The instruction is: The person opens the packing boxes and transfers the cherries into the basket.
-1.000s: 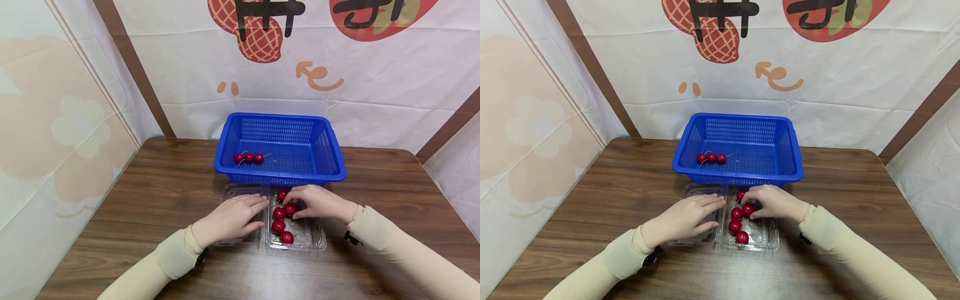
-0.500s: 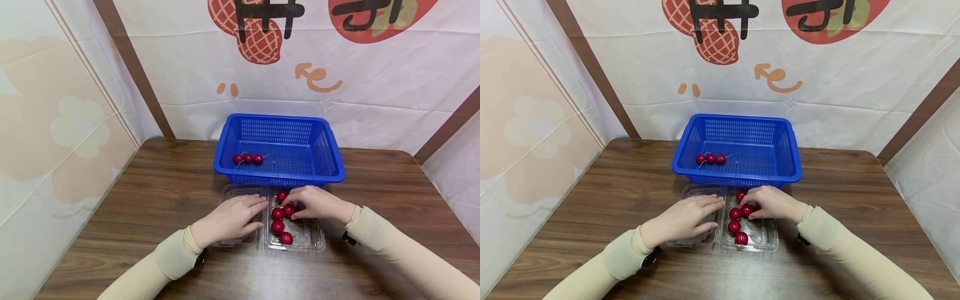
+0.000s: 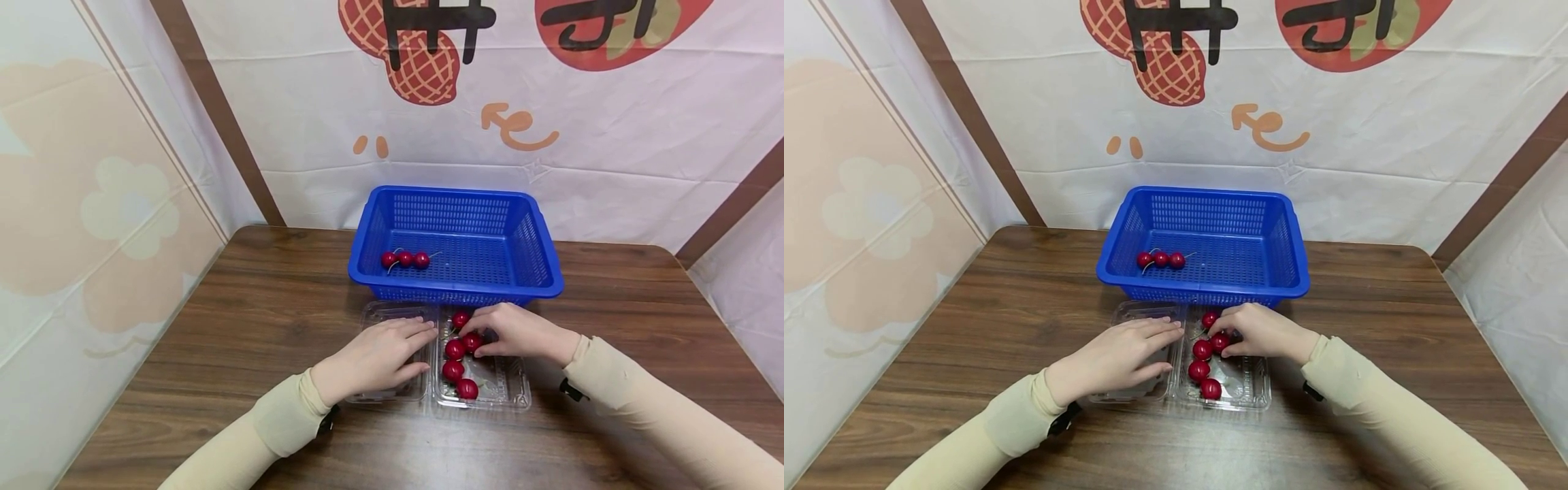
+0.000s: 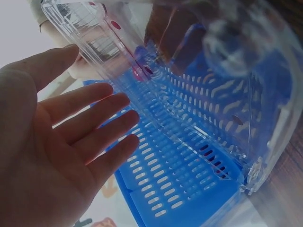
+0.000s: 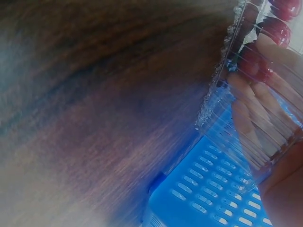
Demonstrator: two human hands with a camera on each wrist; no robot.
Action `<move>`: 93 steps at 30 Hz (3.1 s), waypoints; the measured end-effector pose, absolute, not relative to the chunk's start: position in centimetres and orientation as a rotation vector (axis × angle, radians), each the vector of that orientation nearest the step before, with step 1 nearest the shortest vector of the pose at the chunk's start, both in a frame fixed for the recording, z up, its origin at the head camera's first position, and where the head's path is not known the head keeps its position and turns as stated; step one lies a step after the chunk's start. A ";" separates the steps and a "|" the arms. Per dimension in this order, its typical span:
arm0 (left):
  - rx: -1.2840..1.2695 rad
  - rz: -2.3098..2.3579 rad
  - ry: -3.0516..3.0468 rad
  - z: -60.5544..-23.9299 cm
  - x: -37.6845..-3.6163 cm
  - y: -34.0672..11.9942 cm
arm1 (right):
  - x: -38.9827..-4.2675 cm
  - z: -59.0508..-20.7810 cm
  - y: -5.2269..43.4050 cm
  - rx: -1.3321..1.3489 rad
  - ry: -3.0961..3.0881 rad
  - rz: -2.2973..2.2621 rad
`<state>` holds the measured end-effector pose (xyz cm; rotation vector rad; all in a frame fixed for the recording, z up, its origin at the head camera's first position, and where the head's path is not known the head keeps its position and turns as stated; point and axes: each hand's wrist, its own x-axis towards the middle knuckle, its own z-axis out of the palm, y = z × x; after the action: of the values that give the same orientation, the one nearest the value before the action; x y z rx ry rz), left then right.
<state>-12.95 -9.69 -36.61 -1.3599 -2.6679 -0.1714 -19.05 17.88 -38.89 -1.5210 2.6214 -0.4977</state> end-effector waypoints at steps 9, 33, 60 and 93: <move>-1.356 -0.155 -2.652 -36.6 -12.9 -9.7 | -19.2 -38.9 17.9 -1.561 2.608 -0.516; -1.362 -0.142 -2.625 -36.6 -13.0 -9.4 | -19.1 -36.8 18.2 -1.602 2.615 -0.550; -1.358 -0.145 -2.611 -36.9 -13.1 -9.3 | -18.9 -33.7 19.1 -1.627 2.668 -0.636; -1.366 -0.149 -2.619 -36.7 -13.0 -9.4 | -18.8 -30.1 17.0 -1.772 2.646 -0.702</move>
<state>-13.00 -9.43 -36.75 -1.3657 -2.6194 -0.1485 -18.80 17.05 -30.08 -1.7723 2.6465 -0.7021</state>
